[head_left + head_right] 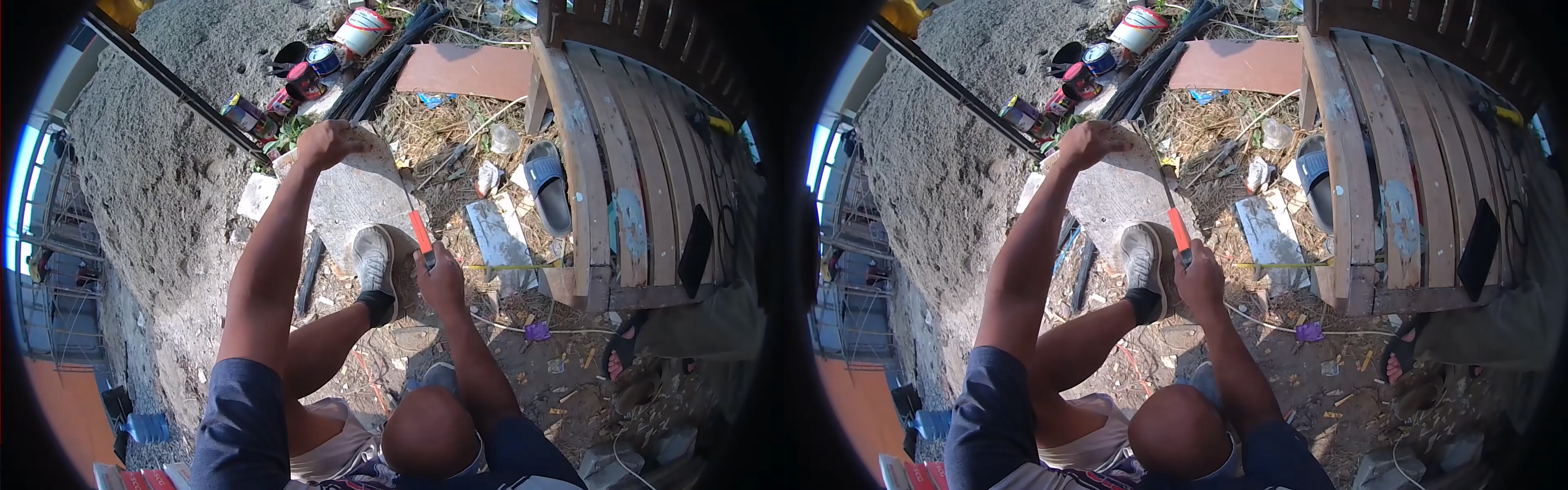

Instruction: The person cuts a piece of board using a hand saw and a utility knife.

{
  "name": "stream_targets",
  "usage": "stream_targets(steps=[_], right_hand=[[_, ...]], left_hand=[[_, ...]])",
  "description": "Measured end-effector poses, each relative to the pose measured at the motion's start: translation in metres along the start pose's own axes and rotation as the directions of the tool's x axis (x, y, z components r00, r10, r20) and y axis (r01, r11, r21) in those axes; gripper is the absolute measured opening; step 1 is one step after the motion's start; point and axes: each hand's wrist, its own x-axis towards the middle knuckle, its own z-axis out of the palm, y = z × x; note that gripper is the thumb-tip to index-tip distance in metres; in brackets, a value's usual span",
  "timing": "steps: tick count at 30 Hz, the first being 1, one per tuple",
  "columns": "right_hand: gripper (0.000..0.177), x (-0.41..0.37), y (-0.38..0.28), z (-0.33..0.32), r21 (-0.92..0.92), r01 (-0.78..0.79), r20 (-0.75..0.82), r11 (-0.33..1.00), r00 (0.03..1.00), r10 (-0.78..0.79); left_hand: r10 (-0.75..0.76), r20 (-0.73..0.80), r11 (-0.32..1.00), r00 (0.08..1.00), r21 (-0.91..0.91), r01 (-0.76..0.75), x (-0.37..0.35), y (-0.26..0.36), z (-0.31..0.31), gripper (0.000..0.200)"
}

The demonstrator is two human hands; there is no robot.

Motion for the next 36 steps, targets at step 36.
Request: stream_targets(steps=[36], right_hand=[[0.043, -0.002, -0.028, -0.019, 0.286, 0.044, -0.01, 0.957, 0.999, -0.043]], left_hand=[[-0.071, 0.049, 0.996, 0.996, -0.049, 0.073, 0.001, -0.009, -0.001, 0.086]])
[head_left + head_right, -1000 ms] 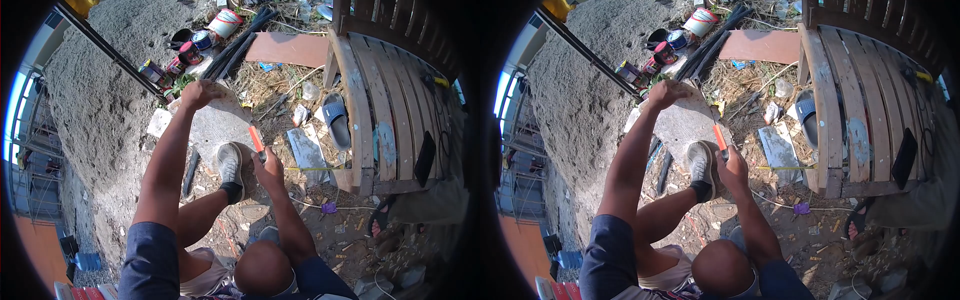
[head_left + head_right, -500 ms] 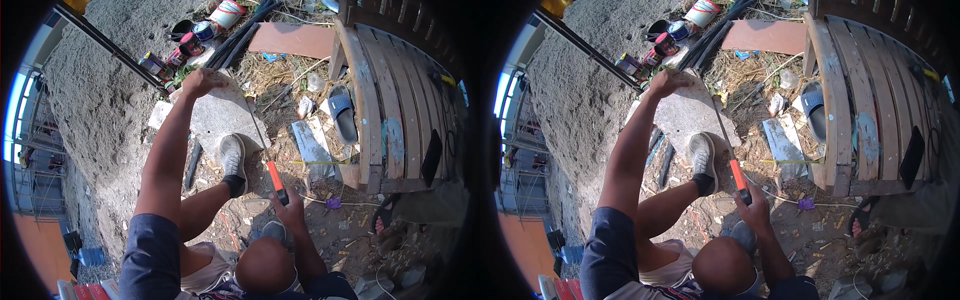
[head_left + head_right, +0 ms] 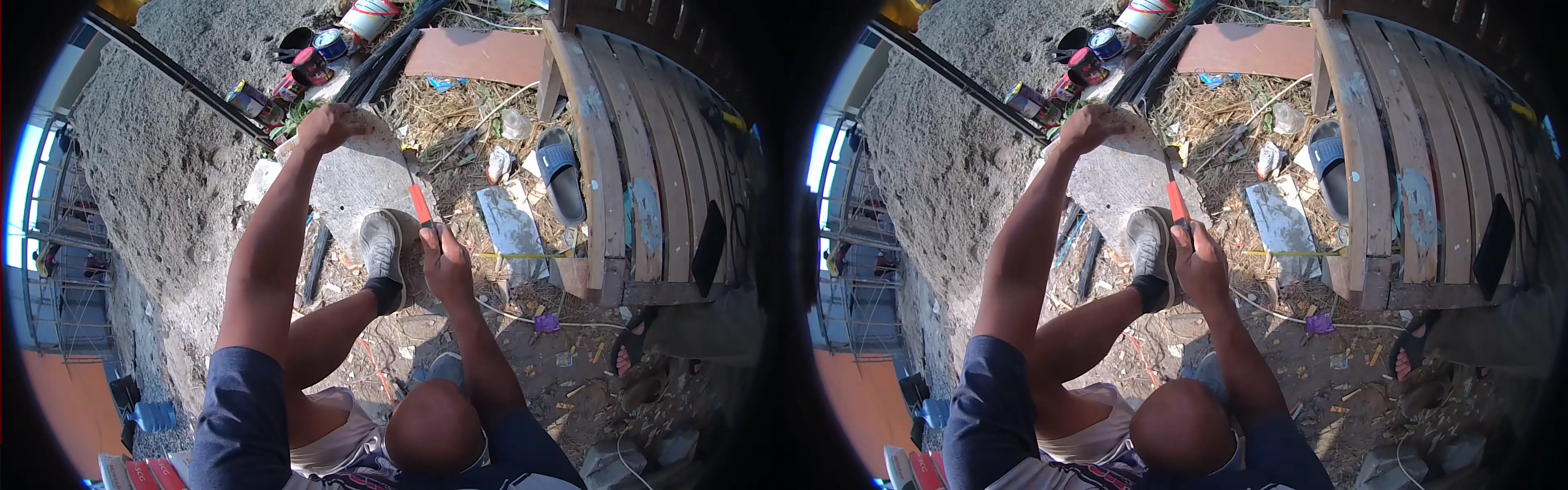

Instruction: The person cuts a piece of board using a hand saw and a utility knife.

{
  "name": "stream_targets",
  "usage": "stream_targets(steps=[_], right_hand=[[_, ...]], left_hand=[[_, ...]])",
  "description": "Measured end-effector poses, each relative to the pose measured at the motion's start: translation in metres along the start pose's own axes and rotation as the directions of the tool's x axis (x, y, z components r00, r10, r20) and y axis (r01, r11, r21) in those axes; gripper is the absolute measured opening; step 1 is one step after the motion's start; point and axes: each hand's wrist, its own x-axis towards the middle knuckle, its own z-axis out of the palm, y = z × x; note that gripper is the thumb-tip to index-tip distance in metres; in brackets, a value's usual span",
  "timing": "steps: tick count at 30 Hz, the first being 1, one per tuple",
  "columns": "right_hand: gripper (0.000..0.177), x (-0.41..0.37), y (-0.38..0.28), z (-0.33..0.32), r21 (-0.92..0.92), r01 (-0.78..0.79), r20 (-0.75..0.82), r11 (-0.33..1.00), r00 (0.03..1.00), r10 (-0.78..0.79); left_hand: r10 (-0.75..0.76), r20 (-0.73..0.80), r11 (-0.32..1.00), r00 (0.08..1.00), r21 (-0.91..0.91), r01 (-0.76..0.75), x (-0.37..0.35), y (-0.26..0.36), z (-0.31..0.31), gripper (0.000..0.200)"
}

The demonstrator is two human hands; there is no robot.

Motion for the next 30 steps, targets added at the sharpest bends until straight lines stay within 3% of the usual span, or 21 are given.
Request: stream_targets(steps=[4, 7, 11, 13, 15, 16, 19, 20, 21, 24, 27, 30], right_hand=[[0.04, -0.005, -0.017, -0.009, 0.03, -0.035, 0.026, 0.999, 0.999, 0.034], [0.038, -0.082, -0.016, -0.052, 0.023, 0.0, 0.009, 1.0, 1.0, 0.0], [0.04, -0.104, -0.013, -0.072, -0.034, -0.003, 0.014, 0.999, 1.0, 0.003], [0.035, -0.059, -0.01, -0.053, -0.008, 0.036, -0.018, 0.999, 0.999, -0.037], [0.034, -0.009, 0.012, -0.014, -0.002, 0.043, -0.038, 0.999, 0.998, -0.043], [0.039, 0.015, 0.017, -0.001, -0.078, 0.041, -0.01, 0.996, 0.999, -0.042], [0.041, 0.012, 0.01, -0.006, -0.052, 0.006, 0.012, 0.999, 1.0, -0.005], [0.042, -0.009, 0.005, -0.018, -0.001, -0.048, 0.066, 0.999, 0.997, 0.047], [0.042, -0.037, 0.008, -0.028, -0.019, 0.001, 0.02, 1.0, 1.0, -0.001], [0.043, -0.102, 0.019, -0.06, -0.092, 0.098, -0.06, 0.991, 0.993, -0.104], [0.045, -0.088, 0.024, -0.054, -0.132, 0.195, -0.097, 0.972, 0.973, -0.209], [0.042, -0.02, 0.039, -0.014, -0.1, 0.045, -0.013, 0.994, 0.999, -0.047]], left_hand=[[0.037, -0.033, 0.999, 0.999, -0.012, -0.038, 0.011, -0.025, 0.01, 0.086], [0.001, 0.022, 1.0, 1.0, -0.016, 0.0, 0.021, -0.028, 0.012, 0.091], [-0.031, 0.112, 0.999, 0.993, 0.027, 0.029, 0.007, 0.006, -0.007, 0.09], [0.045, 0.096, 0.998, 0.994, -0.049, -0.041, 0.019, -0.012, 0.007, 0.088], [0.076, -0.078, 0.996, 0.994, 0.057, -0.072, 0.01, -0.01, 0.011, 0.087], [0.013, -0.008, 0.997, 1.0, 0.081, -0.012, 0.006, 0.0, 0.002, 0.087], [0.034, -0.058, 0.999, 0.998, 0.03, -0.032, 0.01, -0.021, 0.01, 0.083], [-0.018, 0.069, 0.999, 0.997, -0.035, 0.02, 0.006, -0.012, -0.001, 0.084], [-0.024, 0.072, 0.999, 0.997, -0.041, 0.027, 0.007, -0.013, 0.002, 0.084], [0.045, -0.072, 0.998, 0.996, -0.044, -0.048, 0.012, -0.016, 0.01, 0.083], [0.022, -0.01, 0.999, 1.0, 0.03, -0.022, 0.012, -0.004, 0.008, 0.085], [0.054, -0.041, 0.998, 0.998, 0.036, -0.052, 0.005, -0.003, 0.006, 0.082]])
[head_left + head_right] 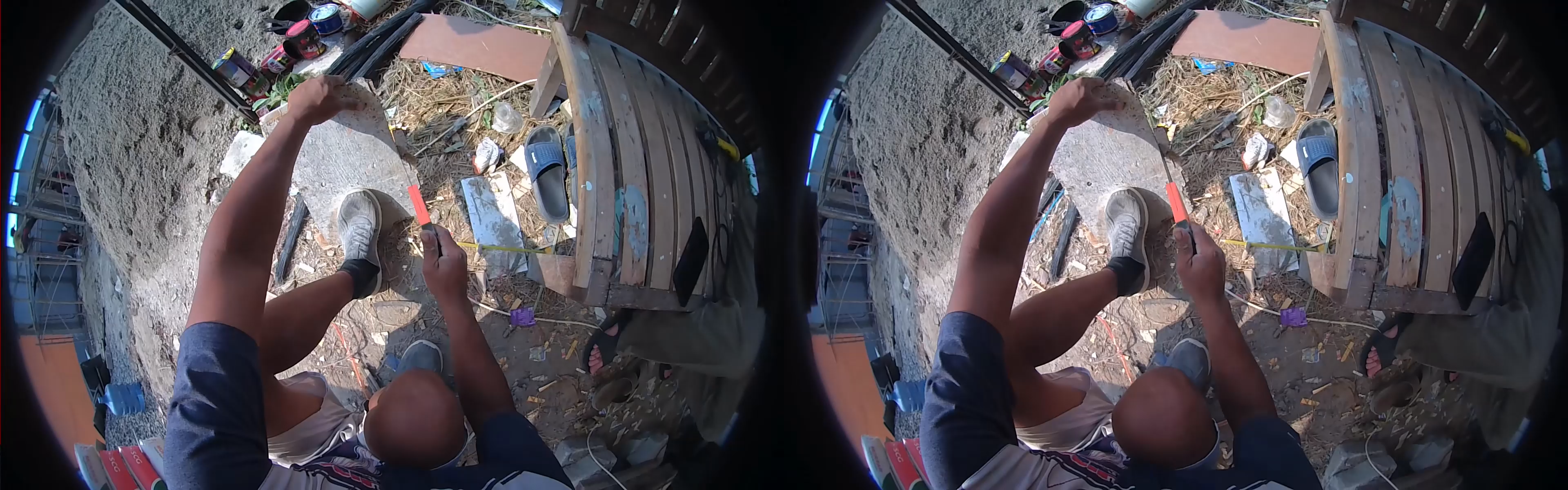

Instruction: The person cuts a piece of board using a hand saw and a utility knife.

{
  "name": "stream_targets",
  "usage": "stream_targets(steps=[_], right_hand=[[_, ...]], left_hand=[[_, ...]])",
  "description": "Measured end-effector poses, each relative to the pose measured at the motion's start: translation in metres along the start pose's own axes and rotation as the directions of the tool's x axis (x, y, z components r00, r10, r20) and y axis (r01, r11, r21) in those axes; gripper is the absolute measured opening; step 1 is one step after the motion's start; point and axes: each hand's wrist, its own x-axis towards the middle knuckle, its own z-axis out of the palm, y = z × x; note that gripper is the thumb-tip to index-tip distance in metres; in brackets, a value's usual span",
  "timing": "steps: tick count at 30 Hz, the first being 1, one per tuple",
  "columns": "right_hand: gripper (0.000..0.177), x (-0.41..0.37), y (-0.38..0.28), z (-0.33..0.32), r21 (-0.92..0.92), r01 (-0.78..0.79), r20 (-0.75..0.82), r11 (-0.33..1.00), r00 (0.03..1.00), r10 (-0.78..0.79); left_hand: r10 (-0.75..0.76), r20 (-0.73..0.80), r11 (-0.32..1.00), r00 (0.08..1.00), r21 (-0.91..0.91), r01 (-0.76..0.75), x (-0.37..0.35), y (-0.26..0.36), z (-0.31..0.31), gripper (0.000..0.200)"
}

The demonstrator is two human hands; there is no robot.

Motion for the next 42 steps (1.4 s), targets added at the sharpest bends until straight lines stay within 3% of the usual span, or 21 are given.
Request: stream_targets(steps=[3, 6, 8, 11, 13, 16, 19, 20, 22, 23, 25, 26, 28, 29, 30, 32, 38, 40, 42], right_hand=[[0.042, 0.026, -0.013, 0.011, 0.008, -0.003, 0.004, 1.0, 1.0, 0.003], [0.042, -0.029, -0.018, -0.015, 0.073, -0.102, 0.057, 0.992, 0.994, 0.098], [0.042, -0.083, -0.004, -0.034, 0.058, 0.021, -0.004, 0.998, 1.0, -0.021], [0.041, -0.099, -0.006, -0.044, 0.113, -0.087, 0.019, 0.99, 0.996, 0.086], [0.041, -0.052, 0.006, -0.016, 0.092, -0.047, -0.006, 0.995, 0.999, 0.048], [0.043, 0.025, 0.001, 0.02, 0.123, -0.072, 0.055, 0.99, 0.996, 0.066], [0.044, 0.004, 0.011, 0.013, 0.127, -0.028, 0.005, 0.991, 1.0, 0.028], [0.044, -0.018, -0.001, -0.01, 0.106, -0.072, 0.061, 0.992, 0.996, 0.065], [0.043, -0.068, 0.014, -0.038, 0.011, 0.135, -0.05, 0.991, 0.99, -0.134], [0.043, -0.075, 0.019, -0.046, 0.007, 0.143, -0.044, 0.99, 0.989, -0.142], [0.042, -0.094, 0.021, -0.052, 0.057, -0.062, -0.013, 0.996, 0.998, 0.063], [0.043, -0.076, 0.013, -0.045, 0.054, -0.014, -0.025, 0.998, 1.0, 0.016], [0.042, -0.022, 0.013, -0.009, 0.086, -0.108, -0.02, 0.99, 0.994, 0.11], [0.041, 0.007, 0.019, 0.012, 0.068, -0.045, -0.042, 0.997, 0.998, 0.048], [0.039, 0.025, 0.016, 0.024, 0.077, -0.01, -0.025, 0.997, 1.0, 0.012], [0.039, 0.021, 0.011, 0.029, 0.068, 0.03, -0.047, 0.997, 0.999, -0.027], [0.043, -0.124, 0.023, -0.042, 0.06, -0.01, -0.041, 0.998, 0.999, 0.013], [0.041, -0.109, 0.026, -0.03, 0.069, -0.031, -0.04, 0.997, 0.999, 0.033], [0.037, -0.045, 0.023, -0.006, 0.068, 0.014, -0.047, 0.998, 0.999, -0.011]], left_hand=[[-0.01, -0.069, 1.0, 0.998, -0.02, 0.009, -0.001, -0.008, -0.002, 0.079], [-0.088, 0.089, 0.996, 0.992, -0.022, 0.09, 0.01, -0.019, 0.003, 0.089], [-0.043, 0.064, 0.999, 0.997, -0.006, 0.043, 0.017, -0.018, 0.003, 0.089], [-0.033, 0.076, 0.999, 0.997, 0.005, 0.033, 0.009, -0.006, -0.003, 0.089], [-0.056, 0.08, 0.998, 0.995, -0.01, 0.057, 0.005, -0.001, -0.004, 0.09], [-0.015, -0.042, 1.0, 0.999, 0.009, 0.016, 0.004, -0.018, 0.009, 0.08], [-0.041, 0.035, 0.999, 0.999, -0.013, 0.042, -0.004, -0.007, -0.01, 0.086], [-0.054, 0.085, 0.998, 0.995, -0.035, 0.057, 0.009, -0.023, 0.001, 0.086], [-0.039, 0.041, 0.998, 0.998, -0.046, 0.041, 0.013, -0.023, 0.008, 0.085], [-0.028, 0.003, 0.998, 1.0, -0.055, 0.029, 0.011, -0.019, 0.009, 0.084], [-0.037, 0.027, 0.999, 0.999, 0.025, 0.037, 0.01, 0.01, 0.004, 0.086], [-0.024, 0.055, 0.999, 0.998, 0.034, 0.023, 0.016, 0.005, 0.007, 0.087], [-0.006, 0.081, 1.0, 0.997, 0.01, 0.005, 0.018, -0.002, 0.013, 0.087], [0.023, 0.093, 1.0, 0.995, 0.002, -0.023, 0.021, -0.005, 0.011, 0.087], [-0.001, -0.008, 0.999, 1.0, 0.038, 0.001, 0.016, -0.01, 0.014, 0.086], [-0.005, 0.031, 1.0, 1.0, -0.015, 0.006, 0.014, -0.021, 0.004, 0.086], [-0.048, 0.078, 0.999, 0.996, -0.014, 0.049, 0.017, -0.016, 0.002, 0.091], [0.009, 0.054, 1.0, 0.998, -0.023, -0.008, 0.017, -0.015, 0.007, 0.092], [0.025, 0.046, 0.999, 0.999, -0.023, -0.024, 0.015, -0.01, 0.005, 0.093]])
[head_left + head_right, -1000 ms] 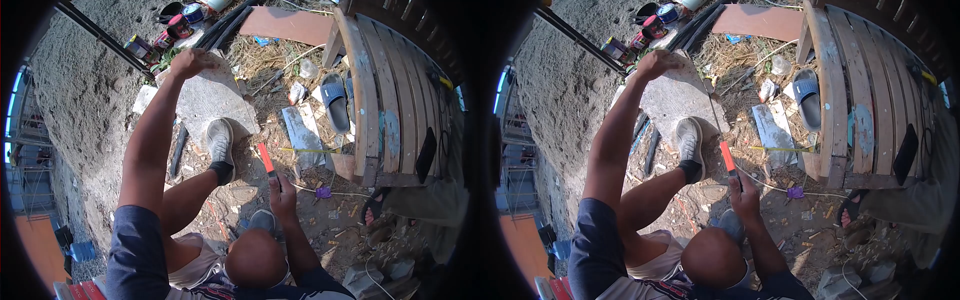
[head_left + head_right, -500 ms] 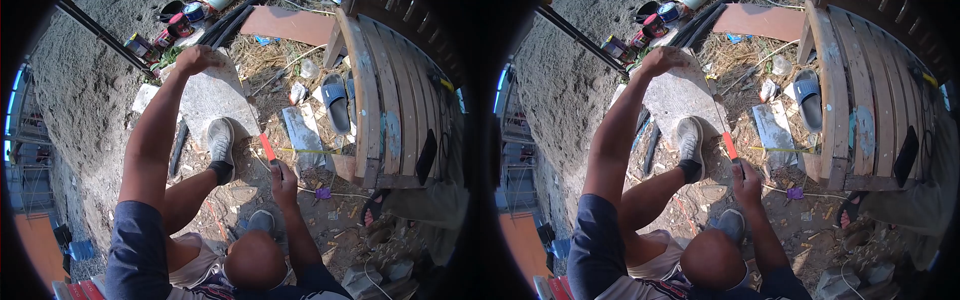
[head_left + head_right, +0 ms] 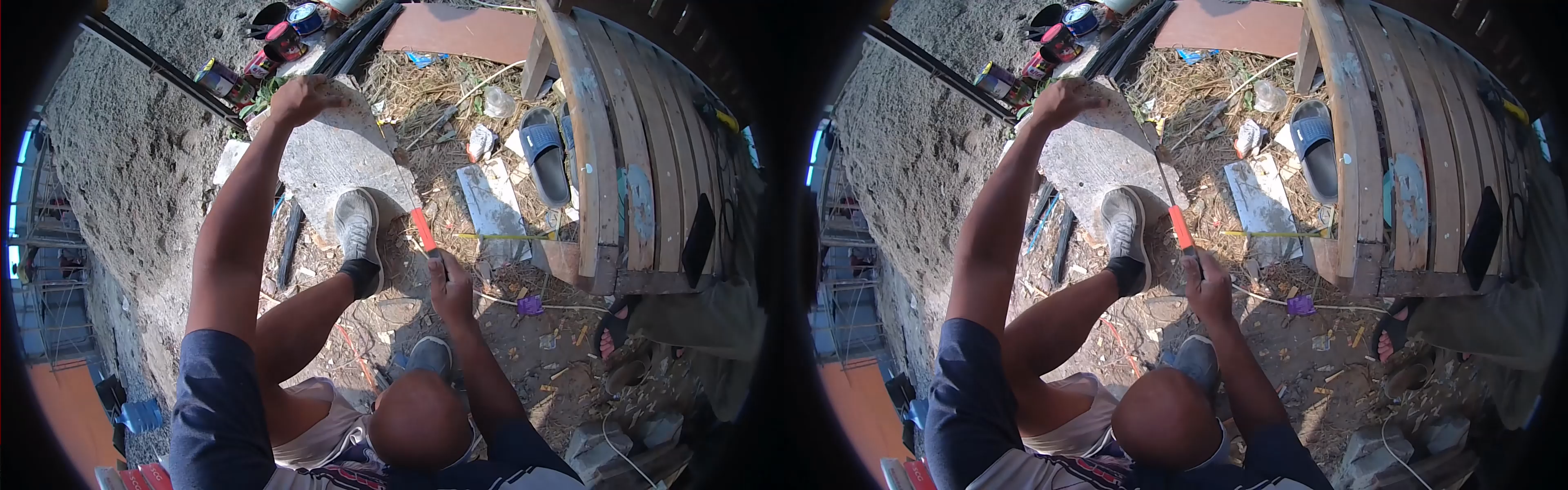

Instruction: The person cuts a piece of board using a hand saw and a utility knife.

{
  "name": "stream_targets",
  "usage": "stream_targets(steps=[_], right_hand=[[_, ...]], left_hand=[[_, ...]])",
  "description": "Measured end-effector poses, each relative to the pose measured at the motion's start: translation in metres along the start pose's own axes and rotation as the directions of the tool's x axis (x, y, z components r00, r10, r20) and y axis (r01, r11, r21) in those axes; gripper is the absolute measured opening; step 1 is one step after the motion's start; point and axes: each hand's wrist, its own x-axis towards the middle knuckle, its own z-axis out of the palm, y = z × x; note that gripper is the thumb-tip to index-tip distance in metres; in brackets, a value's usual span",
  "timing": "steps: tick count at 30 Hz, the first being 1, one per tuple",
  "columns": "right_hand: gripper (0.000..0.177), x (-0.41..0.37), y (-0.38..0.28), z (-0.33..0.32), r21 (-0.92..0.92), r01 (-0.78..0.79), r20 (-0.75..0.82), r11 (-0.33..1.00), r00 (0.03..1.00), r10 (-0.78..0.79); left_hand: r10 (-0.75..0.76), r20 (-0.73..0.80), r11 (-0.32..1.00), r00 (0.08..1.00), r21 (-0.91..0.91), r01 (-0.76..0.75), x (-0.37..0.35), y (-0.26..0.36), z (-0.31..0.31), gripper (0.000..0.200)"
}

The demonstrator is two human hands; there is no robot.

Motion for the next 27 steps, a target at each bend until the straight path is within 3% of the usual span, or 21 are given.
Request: stream_targets(steps=[2, 4, 6, 7, 11, 13, 14, 16, 18, 21, 23, 25, 27], right_hand=[[0.035, 0.058, 0.005, 0.043, -0.013, 0.031, -0.007, 0.999, 0.999, -0.031], [0.035, 0.07, 0.0, 0.05, -0.023, 0.054, -0.009, 0.998, 0.998, -0.054], [0.035, 0.036, -0.008, 0.028, -0.001, -0.075, 0.044, 0.997, 0.996, 0.075], [0.035, 0.009, -0.002, 0.013, 0.012, -0.038, 0.018, 0.999, 0.999, 0.038], [0.04, -0.075, 0.013, -0.037, 0.007, -0.058, 0.011, 0.998, 0.998, 0.058], [0.042, -0.063, 0.018, -0.031, -0.009, -0.093, 0.042, 0.996, 0.995, 0.093], [0.039, -0.035, 0.015, -0.013, -0.012, 0.002, -0.023, 1.0, 1.0, -0.002], [0.037, 0.024, 0.022, 0.025, -0.002, -0.047, 0.039, 0.999, 0.998, 0.047], [0.036, 0.062, 0.014, 0.047, 0.003, -0.045, -0.013, 0.999, 0.999, 0.045], [0.039, 0.025, 0.012, 0.022, 0.023, -0.103, 0.062, 0.994, 0.993, 0.101], [0.042, -0.044, 0.024, -0.01, 0.017, -0.008, -0.026, 1.0, 1.0, 0.008], [0.044, -0.098, 0.034, -0.041, -0.032, -0.005, -0.007, 0.999, 1.0, 0.004], [0.041, -0.088, 0.037, -0.032, -0.022, -0.049, 0.002, 0.999, 0.999, 0.049]], left_hand=[[0.0, 0.027, 1.0, 1.0, 0.022, 0.0, -0.006, 0.0, -0.003, 0.094], [0.022, -0.056, 1.0, 0.998, -0.013, -0.023, -0.012, -0.014, 0.0, 0.071], [-0.017, -0.02, 1.0, 1.0, 0.005, 0.017, -0.009, -0.016, -0.001, 0.082], [-0.058, 0.01, 0.998, 0.998, 0.018, 0.058, -0.005, -0.016, 0.0, 0.093], [-0.064, 0.033, 0.997, 0.997, 0.036, 0.062, -0.006, -0.005, -0.003, 0.093], [-0.081, 0.089, 0.997, 0.993, 0.006, 0.081, -0.007, 0.007, -0.008, 0.091], [-0.049, 0.027, 0.999, 0.998, 0.003, 0.049, 0.0, -0.005, 0.003, 0.09], [-0.038, 0.012, 0.999, 0.999, 0.037, 0.038, -0.005, 0.0, 0.0, 0.09], [-0.036, 0.015, 0.998, 0.999, 0.046, 0.036, -0.006, -0.004, -0.001, 0.091], [-0.057, 0.004, 0.998, 0.998, 0.031, 0.057, -0.004, -0.019, 0.002, 0.09], [-0.042, 0.015, 0.999, 0.999, 0.028, 0.042, -0.001, -0.017, 0.001, 0.089], [-0.04, 0.032, 0.999, 0.999, 0.025, 0.039, 0.0, -0.012, -0.001, 0.088], [-0.042, -0.001, 0.998, 0.999, 0.045, 0.042, 0.0, 0.0, 0.003, 0.087]])
